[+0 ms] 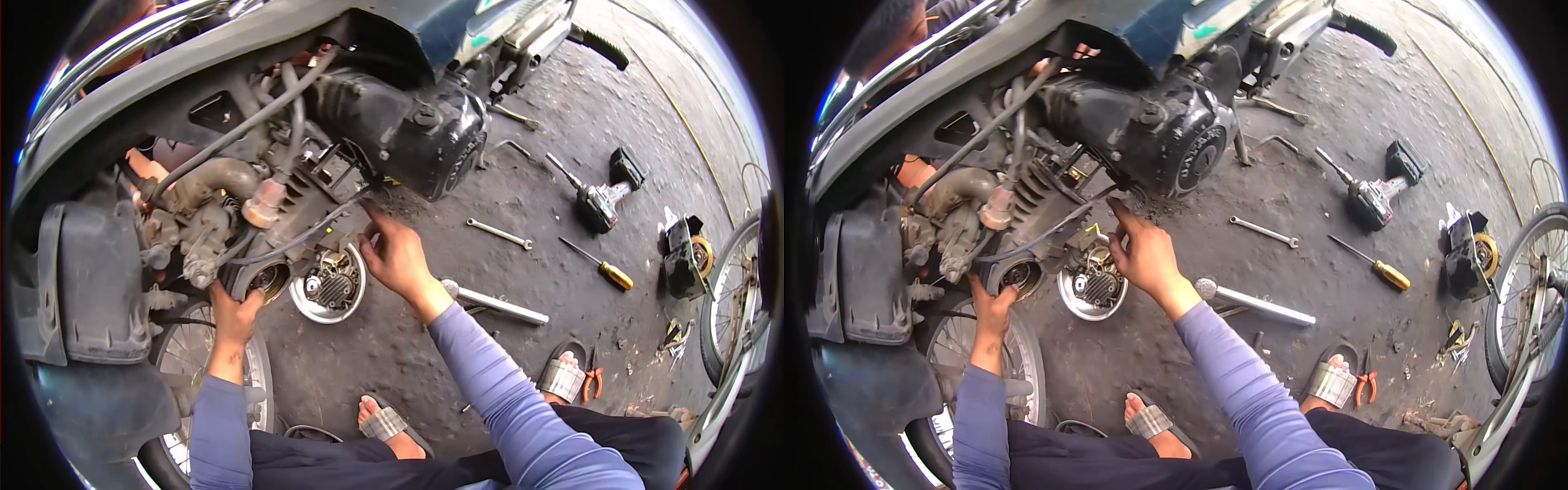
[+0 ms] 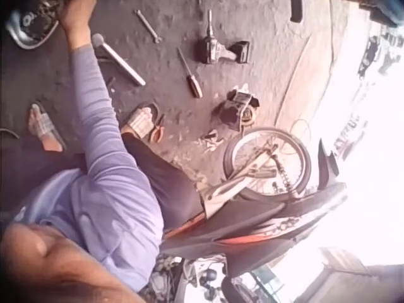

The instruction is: Disassembling and inspecting parts of a motorcycle engine in a service bay.

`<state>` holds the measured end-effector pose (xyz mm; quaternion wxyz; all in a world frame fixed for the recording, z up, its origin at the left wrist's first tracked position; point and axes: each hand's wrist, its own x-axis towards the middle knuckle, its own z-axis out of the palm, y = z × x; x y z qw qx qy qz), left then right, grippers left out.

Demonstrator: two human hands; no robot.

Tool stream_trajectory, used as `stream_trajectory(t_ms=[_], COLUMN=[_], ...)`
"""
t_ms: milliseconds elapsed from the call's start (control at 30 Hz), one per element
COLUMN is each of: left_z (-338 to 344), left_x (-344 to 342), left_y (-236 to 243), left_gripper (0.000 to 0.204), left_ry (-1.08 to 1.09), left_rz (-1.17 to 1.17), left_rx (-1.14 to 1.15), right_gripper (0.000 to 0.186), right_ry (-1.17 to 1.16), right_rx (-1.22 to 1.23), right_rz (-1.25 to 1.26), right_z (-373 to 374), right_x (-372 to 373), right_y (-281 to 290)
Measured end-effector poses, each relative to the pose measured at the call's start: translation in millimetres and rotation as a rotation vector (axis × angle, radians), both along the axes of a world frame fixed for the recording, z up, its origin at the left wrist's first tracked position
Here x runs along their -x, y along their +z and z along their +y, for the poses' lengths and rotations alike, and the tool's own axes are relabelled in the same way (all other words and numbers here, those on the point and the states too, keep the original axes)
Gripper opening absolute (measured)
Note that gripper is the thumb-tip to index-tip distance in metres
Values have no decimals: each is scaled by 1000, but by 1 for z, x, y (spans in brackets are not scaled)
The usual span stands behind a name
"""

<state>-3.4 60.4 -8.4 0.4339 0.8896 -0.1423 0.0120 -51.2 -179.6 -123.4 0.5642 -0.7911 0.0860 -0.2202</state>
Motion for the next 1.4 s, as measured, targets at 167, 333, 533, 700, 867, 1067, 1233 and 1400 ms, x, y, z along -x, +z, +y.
stream_trajectory(t_ms=[167,333,533,700,867,1067,1233,1400], left_z=[17,9,14,31,25,-12,-6,-8], left_x=[-6,-5,-24,-26,-21,6,4,-2], left_y=[-3,0,10,7,14,36,37,36], left_gripper=[70,89,75,81,70,56,52,51], left_ry=[-35,-121,-190,-168,-227,-127,-114,-206], left_rz=[-1,-124,-158,-246,-154,-94,-39,-23], left_rx=[28,18,-12,-231,-260,-347,-314,-244], right_gripper=[34,41,39,39,40,44,47,48], right_ry=[320,209,-36,-293,-468,-464,-473,-423], right_rx=[275,-1163,-1914,-2020,-1943,-1918,-1901,-1897], right_rz=[571,24,-158,-205,-277,-319,-288,-313], right_z=[0,23,76,95,105,101,104,104], right_x=[-3,-14,-45,-54,-52,-50,-52,-51], right_y=[-27,11,34,45,59,52,57,48])
